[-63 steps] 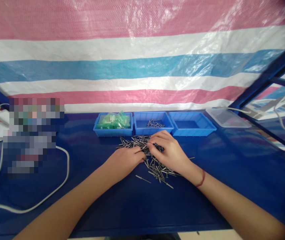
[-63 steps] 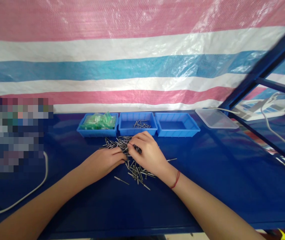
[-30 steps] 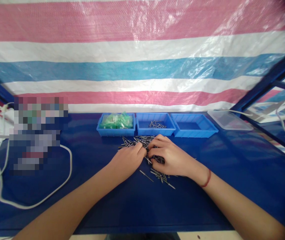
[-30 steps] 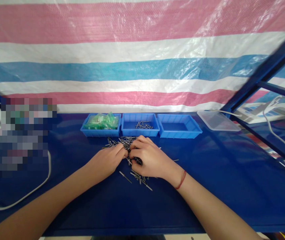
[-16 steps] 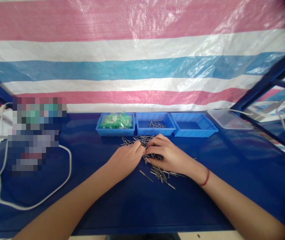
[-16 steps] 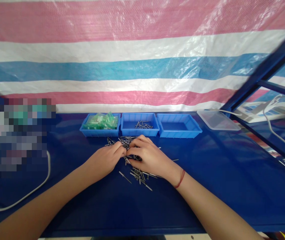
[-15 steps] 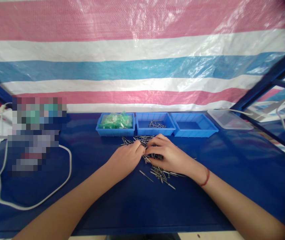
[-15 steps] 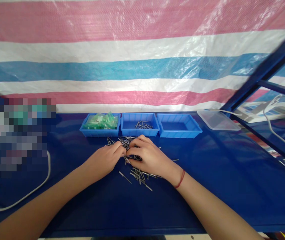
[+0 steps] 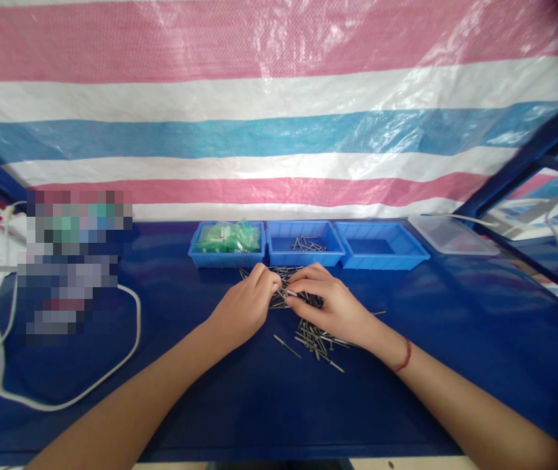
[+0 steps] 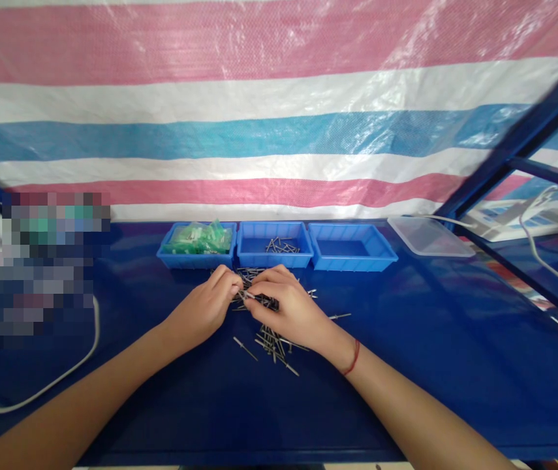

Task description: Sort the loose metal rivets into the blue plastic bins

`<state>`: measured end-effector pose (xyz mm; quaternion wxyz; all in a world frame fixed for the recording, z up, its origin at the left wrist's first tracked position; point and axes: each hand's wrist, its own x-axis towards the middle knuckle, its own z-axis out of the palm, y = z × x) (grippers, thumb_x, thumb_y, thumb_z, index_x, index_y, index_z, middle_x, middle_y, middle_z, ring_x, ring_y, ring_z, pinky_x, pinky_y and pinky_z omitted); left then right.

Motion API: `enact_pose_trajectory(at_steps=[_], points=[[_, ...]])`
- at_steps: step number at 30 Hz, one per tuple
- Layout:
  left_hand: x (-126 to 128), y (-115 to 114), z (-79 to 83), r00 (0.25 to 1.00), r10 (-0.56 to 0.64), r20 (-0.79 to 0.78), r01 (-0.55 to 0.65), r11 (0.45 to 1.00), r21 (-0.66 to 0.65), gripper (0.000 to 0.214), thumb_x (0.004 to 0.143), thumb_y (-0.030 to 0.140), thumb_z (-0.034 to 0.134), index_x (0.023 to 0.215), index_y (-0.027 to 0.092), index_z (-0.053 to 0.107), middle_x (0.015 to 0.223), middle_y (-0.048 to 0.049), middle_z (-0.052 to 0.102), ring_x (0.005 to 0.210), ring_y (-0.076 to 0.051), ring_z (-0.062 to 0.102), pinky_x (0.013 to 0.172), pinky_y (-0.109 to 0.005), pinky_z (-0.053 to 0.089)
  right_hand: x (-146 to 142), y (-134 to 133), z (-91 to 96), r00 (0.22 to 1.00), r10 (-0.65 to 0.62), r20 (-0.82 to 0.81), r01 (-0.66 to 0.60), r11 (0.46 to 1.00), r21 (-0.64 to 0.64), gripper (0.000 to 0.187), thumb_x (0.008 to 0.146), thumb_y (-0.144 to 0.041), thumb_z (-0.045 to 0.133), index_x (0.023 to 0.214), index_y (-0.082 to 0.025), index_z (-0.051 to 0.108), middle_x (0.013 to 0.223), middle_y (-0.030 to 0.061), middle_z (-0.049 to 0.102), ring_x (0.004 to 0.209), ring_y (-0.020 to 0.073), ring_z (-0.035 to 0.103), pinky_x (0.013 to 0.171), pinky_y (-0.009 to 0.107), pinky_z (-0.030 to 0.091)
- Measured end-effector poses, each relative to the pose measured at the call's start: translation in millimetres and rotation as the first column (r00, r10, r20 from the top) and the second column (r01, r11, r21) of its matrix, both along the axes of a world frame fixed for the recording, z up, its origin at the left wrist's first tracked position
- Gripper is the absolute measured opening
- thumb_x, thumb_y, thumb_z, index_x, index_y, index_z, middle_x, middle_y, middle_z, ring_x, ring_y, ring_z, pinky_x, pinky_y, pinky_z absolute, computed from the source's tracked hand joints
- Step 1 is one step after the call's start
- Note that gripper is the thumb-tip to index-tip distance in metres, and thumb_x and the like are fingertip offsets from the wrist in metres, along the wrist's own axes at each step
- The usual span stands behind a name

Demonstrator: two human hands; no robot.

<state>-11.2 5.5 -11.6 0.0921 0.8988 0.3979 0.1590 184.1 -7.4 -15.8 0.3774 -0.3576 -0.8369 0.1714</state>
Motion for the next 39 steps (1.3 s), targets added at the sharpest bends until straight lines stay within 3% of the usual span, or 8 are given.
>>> enact_pose_trajectory(at_steps=[5,8,16,26,34,39], points=[[6,-6,-0.1,0.985,0.142,0.100,-0.134,0.988,-0.080,0.025,0.100,0.026,0.021,0.098,0.018,0.045,0.095,-0.0044,0.048,0.079,-0.017,0.054,0.074,-0.031,0.045,-5,-2,-0.4,0.991,-0.064,-0.118,0.050,0.991,-0.124,0.012,0.088,-0.026,0.056,0.083,-0.021,0.065,0.088,0.0039,0.068,0.087,0.0180,0.061,0.081,0.035,0.045],[8,-9,-0.9,0.973,0.174,0.151,-0.157,0.980,-0.120,0.023,0.099,0.025,0.022,0.095,0.019,0.044,0.094,-0.0042,0.047,0.081,-0.017,0.053,0.076,-0.032,0.044,-7,-4,0.2,0.982,-0.090,-0.163,0.066,0.987,-0.147,0.009,0.086,-0.027,0.059,0.081,-0.021,0.064,0.086,0.0033,0.069,0.085,0.0178,0.062,0.080,0.034,0.046],[9,-10,-4.3,0.969,0.141,0.201,-0.117,0.985,-0.127,0.024,0.099,0.025,0.023,0.092,0.019,0.045,0.093,-0.0045,0.048,0.084,-0.018,0.052,0.076,-0.032,0.042,-7,-4,-0.7,0.991,-0.105,-0.084,0.104,0.994,-0.027,0.006,0.083,-0.022,0.064,0.077,-0.021,0.063,0.081,0.0017,0.070,0.078,0.0173,0.062,0.075,0.034,0.043],[9,-9,-2.5,0.979,0.136,0.155,-0.118,0.986,-0.117,0.025,0.100,0.028,0.023,0.093,0.019,0.046,0.094,-0.0041,0.051,0.083,-0.017,0.053,0.074,-0.031,0.041,-2,-6,1.4,0.990,-0.139,0.033,0.137,0.989,0.065,0.006,0.085,-0.020,0.062,0.087,-0.022,0.068,0.092,0.0000,0.072,0.085,0.0166,0.064,0.080,0.034,0.041],[10,-11,-1.1,0.988,0.123,0.095,-0.115,0.990,-0.081,0.027,0.099,0.027,0.023,0.093,0.019,0.048,0.092,-0.0042,0.053,0.082,-0.018,0.054,0.073,-0.031,0.040,-3,-6,0.1,0.988,-0.147,0.038,0.145,0.988,0.060,0.013,0.084,-0.016,0.058,0.094,-0.021,0.065,0.091,0.0022,0.072,0.081,0.0176,0.064,0.077,0.033,0.045],[9,-8,0.2,0.985,0.144,0.094,-0.139,0.989,-0.051,0.027,0.099,0.027,0.025,0.093,0.018,0.050,0.091,-0.0043,0.054,0.082,-0.018,0.054,0.073,-0.031,0.041,-2,-7,1.2,0.979,-0.199,0.034,0.198,0.980,0.014,0.024,0.084,-0.016,0.054,0.107,-0.020,0.059,0.080,0.0024,0.069,0.078,0.0192,0.062,0.076,0.034,0.047]])
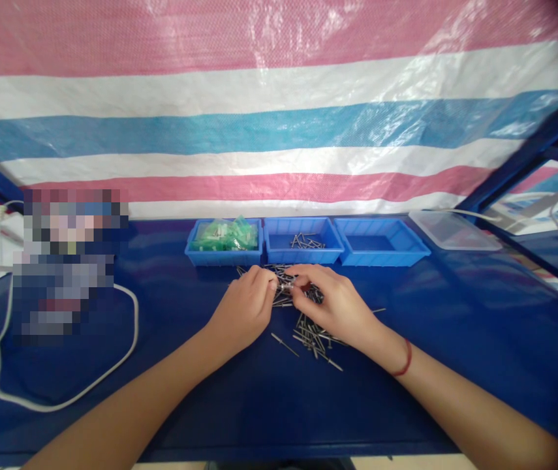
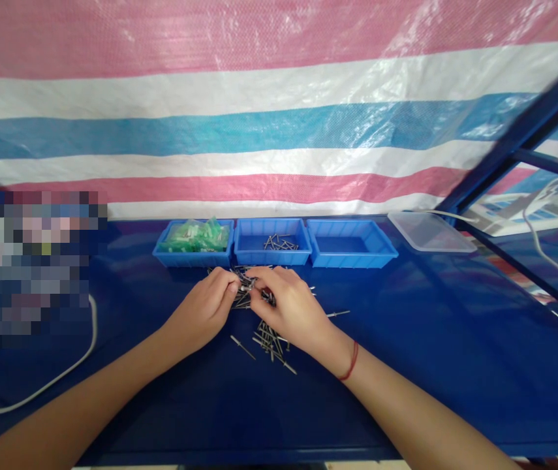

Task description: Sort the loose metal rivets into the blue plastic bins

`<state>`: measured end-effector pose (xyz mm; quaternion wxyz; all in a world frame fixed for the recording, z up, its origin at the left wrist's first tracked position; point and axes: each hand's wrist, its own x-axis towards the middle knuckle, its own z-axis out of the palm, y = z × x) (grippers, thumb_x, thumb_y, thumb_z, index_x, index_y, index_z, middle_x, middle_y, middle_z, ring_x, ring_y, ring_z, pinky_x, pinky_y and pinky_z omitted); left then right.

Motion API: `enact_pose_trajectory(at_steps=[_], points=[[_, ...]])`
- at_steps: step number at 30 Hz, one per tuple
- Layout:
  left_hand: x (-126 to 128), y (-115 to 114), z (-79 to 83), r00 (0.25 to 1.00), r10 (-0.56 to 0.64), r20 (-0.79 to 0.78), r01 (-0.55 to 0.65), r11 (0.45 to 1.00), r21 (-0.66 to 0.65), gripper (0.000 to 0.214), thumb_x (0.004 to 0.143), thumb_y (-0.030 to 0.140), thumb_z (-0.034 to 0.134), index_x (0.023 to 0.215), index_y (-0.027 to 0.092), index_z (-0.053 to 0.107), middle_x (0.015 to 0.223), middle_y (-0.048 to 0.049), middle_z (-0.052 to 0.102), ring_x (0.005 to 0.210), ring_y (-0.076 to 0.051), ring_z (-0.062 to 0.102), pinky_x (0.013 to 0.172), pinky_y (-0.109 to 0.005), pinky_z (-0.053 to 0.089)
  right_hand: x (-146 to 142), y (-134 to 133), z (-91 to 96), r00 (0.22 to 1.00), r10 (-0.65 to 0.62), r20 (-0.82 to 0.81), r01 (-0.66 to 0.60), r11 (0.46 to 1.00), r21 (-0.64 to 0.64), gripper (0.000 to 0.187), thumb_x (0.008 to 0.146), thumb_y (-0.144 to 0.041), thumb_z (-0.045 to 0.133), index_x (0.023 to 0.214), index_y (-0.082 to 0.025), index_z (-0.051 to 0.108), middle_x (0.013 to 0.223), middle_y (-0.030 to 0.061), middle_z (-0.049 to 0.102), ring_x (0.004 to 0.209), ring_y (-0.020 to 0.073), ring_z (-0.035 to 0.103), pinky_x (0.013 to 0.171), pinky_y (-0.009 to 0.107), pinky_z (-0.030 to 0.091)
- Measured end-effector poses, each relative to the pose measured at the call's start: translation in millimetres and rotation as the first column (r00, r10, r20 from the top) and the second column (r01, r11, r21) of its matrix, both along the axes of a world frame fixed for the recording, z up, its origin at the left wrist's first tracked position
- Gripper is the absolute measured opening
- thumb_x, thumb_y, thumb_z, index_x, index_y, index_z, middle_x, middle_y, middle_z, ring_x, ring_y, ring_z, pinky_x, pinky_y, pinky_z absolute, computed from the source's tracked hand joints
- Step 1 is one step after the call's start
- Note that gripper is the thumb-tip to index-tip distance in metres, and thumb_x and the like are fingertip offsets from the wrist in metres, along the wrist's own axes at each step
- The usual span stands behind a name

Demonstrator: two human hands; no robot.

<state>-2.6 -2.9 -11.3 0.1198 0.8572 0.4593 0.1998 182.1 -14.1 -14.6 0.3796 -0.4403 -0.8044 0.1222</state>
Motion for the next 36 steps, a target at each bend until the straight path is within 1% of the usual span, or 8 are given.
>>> enact_pose_trajectory(at_steps=[6,10,15,19,23,26,32,36], points=[[-3.4,5.6,-2.0,0.999,0.015,-0.041,-0.015,1.000,0.019,0.025,0.097,0.027,0.032,0.094,0.018,0.056,0.093,-0.0050,0.055,0.085,-0.018,0.056,0.079,-0.032,0.043,2.6,0.2,2.8,0.996,-0.062,-0.062,0.056,0.993,-0.101,0.021,0.083,-0.017,0.051,0.103,-0.020,0.057,0.067,-0.0018,0.062,0.064,0.0154,0.059,0.066,0.028,0.047],[-2.5,5.0,-0.1,0.998,-0.002,0.064,0.001,1.000,0.015,0.018,0.093,0.028,0.044,0.097,0.018,0.059,0.097,-0.0059,0.057,0.093,-0.020,0.056,0.085,-0.033,0.044,3.2,1.8,2.5,0.974,-0.116,-0.196,0.090,0.987,-0.137,0.014,0.083,-0.018,0.051,0.094,-0.019,0.060,0.074,0.0007,0.064,0.069,0.0154,0.060,0.066,0.028,0.047],[3.0,0.0,6.1,0.945,-0.016,0.327,0.053,0.993,-0.107,0.019,0.091,0.032,0.049,0.098,0.020,0.062,0.092,-0.0031,0.063,0.082,-0.015,0.059,0.077,-0.027,0.046,1.7,2.8,0.0,0.947,-0.042,-0.319,-0.031,0.975,-0.221,0.010,0.086,-0.023,0.054,0.090,-0.020,0.062,0.083,0.0028,0.067,0.077,0.0165,0.062,0.069,0.029,0.050],[5.1,-1.5,4.7,0.892,0.070,0.447,0.031,0.977,-0.213,0.019,0.090,0.034,0.051,0.090,0.019,0.063,0.081,-0.0001,0.065,0.073,-0.013,0.058,0.071,-0.025,0.046,-1.8,2.3,-0.9,0.910,0.011,-0.414,-0.130,0.957,-0.260,0.012,0.087,-0.029,0.056,0.088,-0.021,0.064,0.088,0.0041,0.068,0.081,0.0171,0.063,0.071,0.031,0.052],[4.5,0.0,-0.1,0.828,0.137,0.544,0.042,0.952,-0.304,0.021,0.087,0.037,0.055,0.091,0.018,0.063,0.083,-0.0008,0.066,0.077,-0.014,0.060,0.070,-0.025,0.047,-4.7,1.5,-0.5,0.877,0.021,-0.480,-0.183,0.938,-0.293,0.013,0.086,-0.031,0.058,0.086,-0.020,0.065,0.086,0.0043,0.068,0.077,0.0163,0.063,0.071,0.031,0.052],[3.7,0.6,-0.9,0.810,0.141,0.569,0.050,0.950,-0.307,0.021,0.086,0.037,0.056,0.091,0.018,0.065,0.085,-0.0016,0.067,0.080,-0.015,0.061,0.074,-0.026,0.048,-4.6,1.0,0.3,0.878,0.034,-0.477,-0.201,0.931,-0.304,0.015,0.086,-0.033,0.057,0.087,-0.020,0.065,0.084,0.0038,0.069,0.077,0.0164,0.063,0.070,0.031,0.052],[3.4,-0.8,2.9,0.811,0.116,0.574,0.044,0.965,-0.258,0.019,0.086,0.034,0.057,0.095,0.020,0.067,0.089,-0.0018,0.069,0.081,-0.015,0.062,0.074,-0.026,0.048,0.1,1.2,3.5,0.946,0.044,-0.320,-0.148,0.939,-0.309,0.021,0.090,-0.034,0.052,0.086,-0.020,0.066,0.082,0.0027,0.068,0.079,0.0169,0.063,0.072,0.031,0.050],[3.3,-0.6,5.1,0.831,0.094,0.549,0.034,0.975,-0.218,0.016,0.086,0.032,0.058,0.093,0.020,0.067,0.087,-0.0007,0.069,0.078,-0.014,0.062,0.072,-0.025,0.047,0.8,1.3,2.1,0.943,0.003,-0.333,-0.108,0.949,-0.297,0.019,0.088,-0.034,0.055,0.083,-0.019,0.066,0.083,0.0035,0.069,0.077,0.0171,0.063,0.072,0.031,0.049]])
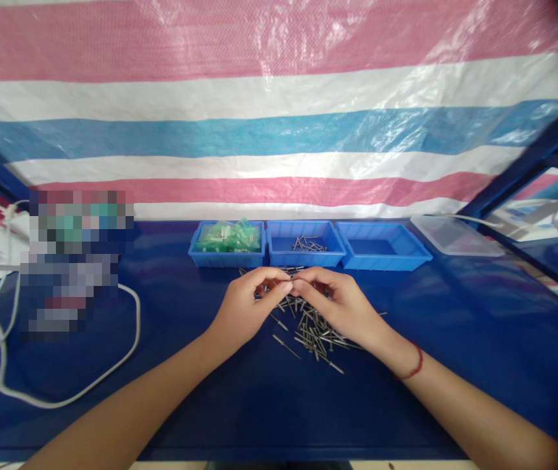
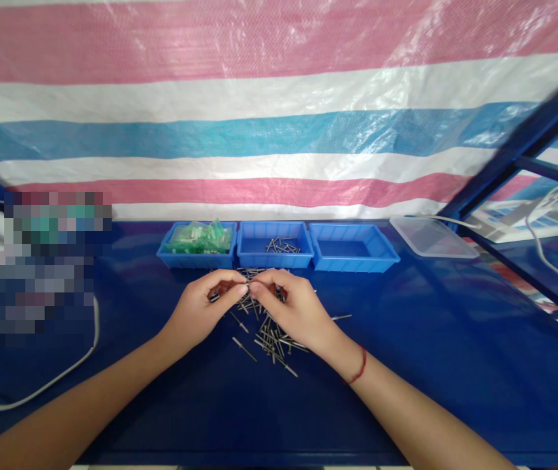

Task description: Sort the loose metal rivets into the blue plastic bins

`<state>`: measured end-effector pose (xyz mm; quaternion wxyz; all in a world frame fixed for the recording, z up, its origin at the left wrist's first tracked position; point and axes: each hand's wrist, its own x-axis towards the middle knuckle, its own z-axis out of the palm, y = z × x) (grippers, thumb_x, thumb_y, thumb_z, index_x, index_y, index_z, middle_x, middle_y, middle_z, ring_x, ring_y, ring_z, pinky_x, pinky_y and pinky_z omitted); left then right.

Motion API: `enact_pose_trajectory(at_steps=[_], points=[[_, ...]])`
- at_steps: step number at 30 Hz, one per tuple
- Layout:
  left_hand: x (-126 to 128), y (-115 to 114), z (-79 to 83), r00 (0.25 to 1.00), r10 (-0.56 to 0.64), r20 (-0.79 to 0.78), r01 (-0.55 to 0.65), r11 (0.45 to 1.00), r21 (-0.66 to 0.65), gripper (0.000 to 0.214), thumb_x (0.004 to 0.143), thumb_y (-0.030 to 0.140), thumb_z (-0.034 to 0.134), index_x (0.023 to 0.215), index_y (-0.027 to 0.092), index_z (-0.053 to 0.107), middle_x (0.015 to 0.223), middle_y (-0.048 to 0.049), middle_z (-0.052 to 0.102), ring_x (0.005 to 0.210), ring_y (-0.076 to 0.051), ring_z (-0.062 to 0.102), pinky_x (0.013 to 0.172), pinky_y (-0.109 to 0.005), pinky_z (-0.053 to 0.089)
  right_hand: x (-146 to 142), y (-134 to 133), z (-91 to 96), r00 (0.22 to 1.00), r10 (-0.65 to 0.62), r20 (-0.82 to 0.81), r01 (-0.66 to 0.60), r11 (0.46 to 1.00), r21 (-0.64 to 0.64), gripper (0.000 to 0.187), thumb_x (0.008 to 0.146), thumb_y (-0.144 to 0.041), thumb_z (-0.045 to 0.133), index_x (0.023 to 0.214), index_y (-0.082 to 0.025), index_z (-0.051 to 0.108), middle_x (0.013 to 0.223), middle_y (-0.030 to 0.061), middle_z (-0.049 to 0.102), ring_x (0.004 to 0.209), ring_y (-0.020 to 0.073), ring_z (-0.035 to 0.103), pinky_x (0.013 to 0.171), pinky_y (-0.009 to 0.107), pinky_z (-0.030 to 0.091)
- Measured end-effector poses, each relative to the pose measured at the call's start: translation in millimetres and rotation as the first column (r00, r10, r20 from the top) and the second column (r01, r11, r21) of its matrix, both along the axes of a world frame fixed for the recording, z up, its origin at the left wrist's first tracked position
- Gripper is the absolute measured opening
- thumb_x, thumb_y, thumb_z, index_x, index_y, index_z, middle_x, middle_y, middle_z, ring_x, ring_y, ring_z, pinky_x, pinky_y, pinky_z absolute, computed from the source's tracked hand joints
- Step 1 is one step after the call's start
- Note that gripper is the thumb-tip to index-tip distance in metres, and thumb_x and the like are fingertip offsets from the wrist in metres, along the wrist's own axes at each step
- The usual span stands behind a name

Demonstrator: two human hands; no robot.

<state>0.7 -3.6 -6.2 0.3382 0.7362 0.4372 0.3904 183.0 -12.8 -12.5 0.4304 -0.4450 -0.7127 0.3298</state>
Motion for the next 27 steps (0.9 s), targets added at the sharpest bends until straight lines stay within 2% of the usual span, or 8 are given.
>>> enact_pose_trajectory(at_steps=[6,11,14,17,21,23,25,27], points=[[-1,3,2.8,0.997,-0.032,-0.074,0.035,0.999,0.039,0.016,0.088,0.029,0.055,0.094,0.020,0.066,0.088,-0.0010,0.069,0.078,-0.015,0.062,0.071,-0.025,0.046,0,-3,1.0,0.999,-0.035,-0.032,0.037,0.995,0.092,0.017,0.085,-0.036,0.060,0.090,-0.021,0.066,0.087,0.0042,0.069,0.081,0.0180,0.063,0.074,0.033,0.051],[-2,3,4.9,0.973,-0.147,-0.177,0.155,0.988,0.028,0.021,0.093,0.030,0.046,0.091,0.018,0.063,0.085,-0.0021,0.067,0.078,-0.015,0.060,0.072,-0.025,0.046,2,-6,8.2,0.996,-0.026,0.090,0.004,0.970,0.241,0.019,0.087,-0.037,0.058,0.077,-0.021,0.062,0.074,0.0028,0.065,0.073,0.0164,0.059,0.068,0.031,0.048],[-2,2,5.2,0.960,-0.159,-0.232,0.179,0.981,0.070,0.024,0.095,0.031,0.042,0.092,0.018,0.062,0.089,-0.0037,0.065,0.083,-0.016,0.060,0.077,-0.026,0.045,4,-3,10.1,0.992,-0.029,0.122,-0.008,0.957,0.290,0.019,0.088,-0.034,0.057,0.074,-0.021,0.061,0.071,0.0019,0.064,0.071,0.0161,0.058,0.068,0.031,0.047],[-4,3,3.7,0.961,-0.097,-0.261,0.134,0.983,0.127,0.023,0.094,0.031,0.043,0.107,0.019,0.059,0.099,-0.0051,0.064,0.092,-0.017,0.060,0.083,-0.028,0.045,8,9,10.5,0.985,-0.141,0.096,0.099,0.931,0.351,0.016,0.088,-0.034,0.057,0.079,-0.022,0.063,0.078,0.0024,0.067,0.076,0.0173,0.059,0.071,0.032,0.047],[-8,9,-0.6,0.940,-0.029,-0.340,0.097,0.978,0.183,0.023,0.093,0.024,0.043,0.112,0.020,0.057,0.100,-0.0051,0.064,0.094,-0.019,0.059,0.086,-0.032,0.044,17,34,8.6,0.903,-0.407,0.134,0.304,0.829,0.469,0.018,0.087,-0.038,0.058,0.088,-0.022,0.066,0.086,0.0046,0.069,0.084,0.0215,0.059,0.079,0.038,0.044],[-12,13,-2.9,0.918,-0.010,-0.397,0.098,0.974,0.202,0.024,0.090,0.015,0.041,0.106,0.019,0.058,0.100,-0.0053,0.065,0.093,-0.019,0.058,0.086,-0.034,0.043,22,42,6.6,0.853,-0.471,0.225,0.305,0.799,0.518,0.024,0.085,-0.042,0.059,0.097,-0.021,0.066,0.089,0.0054,0.070,0.088,0.0245,0.058,0.082,0.041,0.041],[-15,17,-4.2,0.893,-0.008,-0.451,0.115,0.971,0.210,0.028,0.085,0.007,0.039,0.101,0.018,0.059,0.101,-0.0056,0.064,0.094,-0.020,0.056,0.085,-0.034,0.043,26,44,4.9,0.821,-0.486,0.298,0.274,0.794,0.543,0.030,0.085,-0.044,0.059,0.104,-0.021,0.065,0.090,0.0058,0.070,0.090,0.0260,0.057,0.083,0.041,0.039],[-18,19,-3.9,0.863,-0.017,-0.505,0.144,0.966,0.213,0.030,0.081,0.004,0.038,0.097,0.018,0.059,0.100,-0.0056,0.064,0.094,-0.021,0.054,0.084,-0.035,0.042,29,39,4.2,0.822,-0.471,0.321,0.245,0.800,0.548,0.030,0.087,-0.042,0.056,0.106,-0.020,0.064,0.090,0.0060,0.070,0.090,0.0255,0.057,0.082,0.040,0.039]])
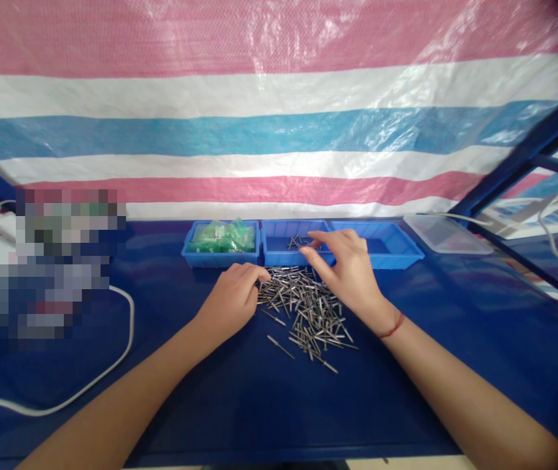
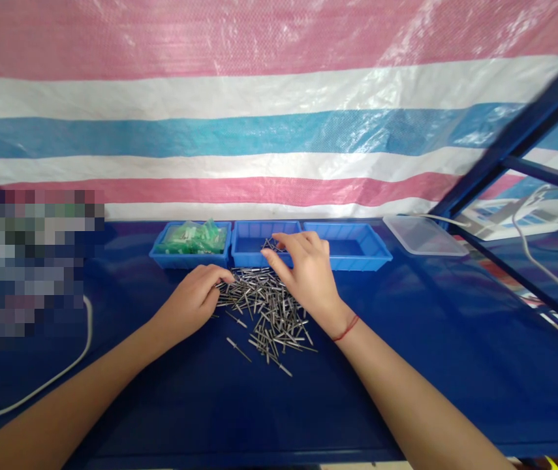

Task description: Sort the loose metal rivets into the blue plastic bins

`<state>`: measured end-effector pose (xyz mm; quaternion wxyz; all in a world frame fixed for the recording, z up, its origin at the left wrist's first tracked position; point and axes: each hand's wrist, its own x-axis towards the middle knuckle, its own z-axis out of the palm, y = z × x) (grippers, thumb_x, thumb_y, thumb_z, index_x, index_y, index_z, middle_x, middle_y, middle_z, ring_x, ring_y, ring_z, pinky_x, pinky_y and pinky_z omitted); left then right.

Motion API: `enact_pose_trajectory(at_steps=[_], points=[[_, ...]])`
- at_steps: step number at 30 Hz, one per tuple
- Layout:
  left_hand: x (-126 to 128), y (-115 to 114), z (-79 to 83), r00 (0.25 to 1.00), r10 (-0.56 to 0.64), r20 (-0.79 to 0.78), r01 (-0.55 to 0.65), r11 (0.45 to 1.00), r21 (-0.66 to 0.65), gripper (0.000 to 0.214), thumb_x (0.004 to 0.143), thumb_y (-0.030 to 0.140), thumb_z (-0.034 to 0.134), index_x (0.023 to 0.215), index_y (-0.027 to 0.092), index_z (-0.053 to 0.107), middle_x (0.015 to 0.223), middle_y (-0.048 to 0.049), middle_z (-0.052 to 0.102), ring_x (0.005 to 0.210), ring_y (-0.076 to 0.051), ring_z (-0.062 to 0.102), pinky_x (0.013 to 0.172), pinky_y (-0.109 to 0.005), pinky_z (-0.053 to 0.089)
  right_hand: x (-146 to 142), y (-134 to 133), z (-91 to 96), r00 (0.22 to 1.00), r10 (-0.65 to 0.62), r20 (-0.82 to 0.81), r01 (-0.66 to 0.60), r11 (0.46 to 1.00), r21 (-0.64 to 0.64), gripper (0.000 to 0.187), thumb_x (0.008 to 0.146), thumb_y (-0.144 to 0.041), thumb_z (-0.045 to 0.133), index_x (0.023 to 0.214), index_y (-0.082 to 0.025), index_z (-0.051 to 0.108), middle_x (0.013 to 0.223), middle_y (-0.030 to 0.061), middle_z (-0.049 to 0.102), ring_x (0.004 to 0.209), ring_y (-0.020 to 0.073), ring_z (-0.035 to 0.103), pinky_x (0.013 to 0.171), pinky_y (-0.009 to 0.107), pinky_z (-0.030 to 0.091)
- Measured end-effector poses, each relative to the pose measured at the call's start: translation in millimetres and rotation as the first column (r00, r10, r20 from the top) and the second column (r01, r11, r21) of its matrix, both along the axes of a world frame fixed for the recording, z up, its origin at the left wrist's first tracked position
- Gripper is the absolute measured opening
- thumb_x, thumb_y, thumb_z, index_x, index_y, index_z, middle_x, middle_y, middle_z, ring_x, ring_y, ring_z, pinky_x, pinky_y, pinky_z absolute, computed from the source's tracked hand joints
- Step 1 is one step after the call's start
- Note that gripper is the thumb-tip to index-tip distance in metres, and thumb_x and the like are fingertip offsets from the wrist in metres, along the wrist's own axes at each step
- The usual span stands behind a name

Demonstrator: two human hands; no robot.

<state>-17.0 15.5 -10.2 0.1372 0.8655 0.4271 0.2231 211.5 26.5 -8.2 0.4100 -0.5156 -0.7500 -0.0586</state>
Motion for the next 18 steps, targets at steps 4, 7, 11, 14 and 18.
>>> enact_pose_trajectory(at_steps=[4,7,11,14,18], points=[[1,-2,4.5,0.994,-0.029,-0.107,0.034,0.999,0.040,0.019,0.083,0.012,0.045,0.088,0.020,0.061,0.097,-0.0035,0.062,0.090,-0.021,0.051,0.079,-0.034,0.038,-2,-15,0.6,0.989,0.146,-0.003,-0.146,0.989,-0.017,0.019,0.090,-0.031,0.053,0.097,-0.019,0.065,0.088,0.0055,0.070,0.086,0.0220,0.058,0.079,0.037,0.040],[4,-6,8.0,0.979,-0.087,-0.185,0.097,0.994,0.043,0.012,0.082,0.017,0.050,0.082,0.021,0.061,0.093,-0.0019,0.061,0.087,-0.020,0.049,0.074,-0.033,0.034,-8,-24,0.3,0.958,0.285,0.003,-0.284,0.956,-0.065,0.013,0.089,-0.023,0.053,0.090,-0.019,0.065,0.087,0.0037,0.069,0.082,0.0189,0.058,0.078,0.035,0.040],[7,-11,8.1,0.955,-0.144,-0.258,0.160,0.986,0.041,0.014,0.082,0.017,0.049,0.085,0.022,0.062,0.090,-0.0016,0.060,0.086,-0.019,0.048,0.073,-0.033,0.032,-18,-31,-2.3,0.917,0.384,0.108,-0.357,0.911,-0.206,0.012,0.086,-0.018,0.055,0.088,-0.020,0.066,0.087,0.0024,0.068,0.087,0.0193,0.054,0.078,0.035,0.036],[7,-12,6.4,0.947,-0.137,-0.289,0.160,0.986,0.055,0.015,0.084,0.019,0.048,0.085,0.021,0.062,0.090,-0.0022,0.060,0.086,-0.019,0.048,0.073,-0.034,0.031,-22,-32,-4.9,0.887,0.423,0.184,-0.363,0.886,-0.288,0.009,0.085,-0.021,0.057,0.085,-0.021,0.066,0.089,0.0029,0.066,0.090,0.0202,0.052,0.076,0.035,0.033],[6,-12,5.5,0.943,-0.128,-0.308,0.154,0.986,0.064,0.012,0.085,0.022,0.049,0.086,0.021,0.061,0.089,-0.0021,0.060,0.086,-0.019,0.050,0.073,-0.034,0.030,-23,-30,-6.1,0.872,0.439,0.219,-0.361,0.876,-0.319,0.011,0.088,-0.027,0.057,0.085,-0.021,0.066,0.092,0.0036,0.064,0.091,0.0201,0.050,0.075,0.034,0.031]])
